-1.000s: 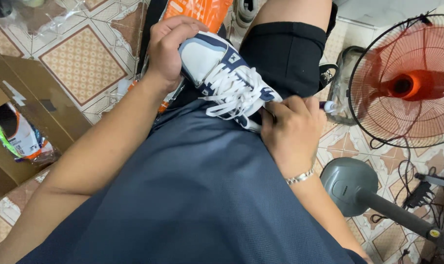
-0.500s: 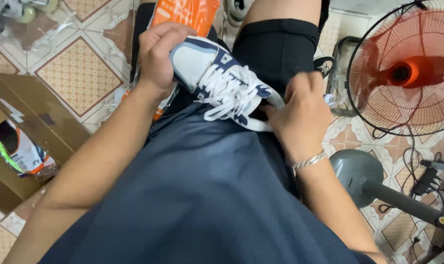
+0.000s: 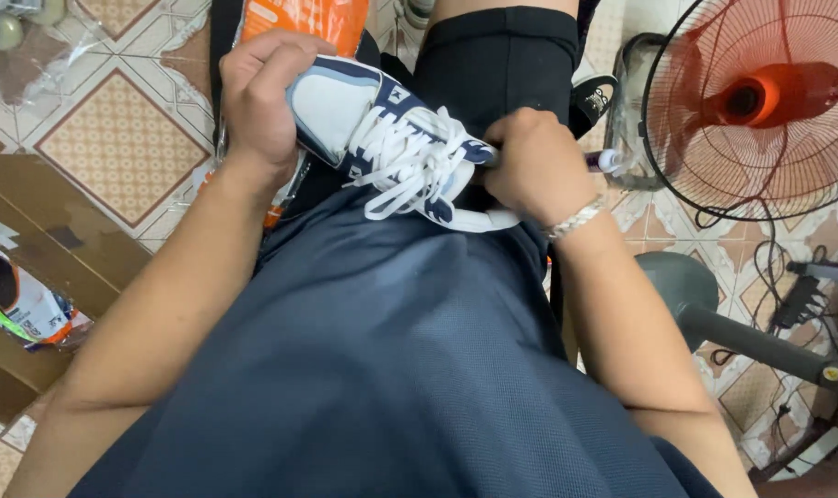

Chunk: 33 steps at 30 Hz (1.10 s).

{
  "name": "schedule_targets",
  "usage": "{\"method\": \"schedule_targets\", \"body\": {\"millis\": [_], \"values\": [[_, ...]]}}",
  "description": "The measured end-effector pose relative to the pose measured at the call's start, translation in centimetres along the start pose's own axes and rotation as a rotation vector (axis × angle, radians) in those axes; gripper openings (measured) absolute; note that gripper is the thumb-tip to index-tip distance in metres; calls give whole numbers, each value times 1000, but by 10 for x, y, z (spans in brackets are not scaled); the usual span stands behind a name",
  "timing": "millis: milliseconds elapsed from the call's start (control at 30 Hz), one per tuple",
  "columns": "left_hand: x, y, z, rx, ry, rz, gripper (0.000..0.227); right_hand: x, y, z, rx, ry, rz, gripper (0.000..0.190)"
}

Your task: The person sits on the floor and takes a new sneaker out of its box, removes the tissue paper, and inserts a black insole into the shoe. They then pull and straighten the laces and tie the laces of the sneaker, at one point wiping the shoe with a tissue.

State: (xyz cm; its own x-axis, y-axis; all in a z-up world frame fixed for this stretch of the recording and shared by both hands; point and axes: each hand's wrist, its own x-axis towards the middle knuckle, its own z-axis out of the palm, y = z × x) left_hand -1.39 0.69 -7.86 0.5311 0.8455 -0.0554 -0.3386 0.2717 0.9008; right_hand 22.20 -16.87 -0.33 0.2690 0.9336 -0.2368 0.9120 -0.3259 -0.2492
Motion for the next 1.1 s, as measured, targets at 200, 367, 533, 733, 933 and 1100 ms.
{"method": "schedule_targets", "body": {"millis": [200, 367, 533, 733, 933, 1100], "values": [[1, 4, 2, 55, 35, -10, 25, 4, -13, -4, 8, -24, -4, 22], [-1, 7, 3, -33, 7, 5, 25, 10, -21, 3, 97, 214, -178, 25], [-4, 6, 6, -30, 0, -31, 26, 4, -9, 3, 314, 122, -222, 29], [-5, 8, 12, -40, -62, -22, 25, -15, -15, -1, 220, 46, -198, 47], [-5, 7, 12, 13, -66, -24, 26, -27, -36, -4, 83, 189, -129, 54], [-1, 6, 11, 19, -50, -11, 25, -12, -21, 15, 84, 156, -28, 26]]}}
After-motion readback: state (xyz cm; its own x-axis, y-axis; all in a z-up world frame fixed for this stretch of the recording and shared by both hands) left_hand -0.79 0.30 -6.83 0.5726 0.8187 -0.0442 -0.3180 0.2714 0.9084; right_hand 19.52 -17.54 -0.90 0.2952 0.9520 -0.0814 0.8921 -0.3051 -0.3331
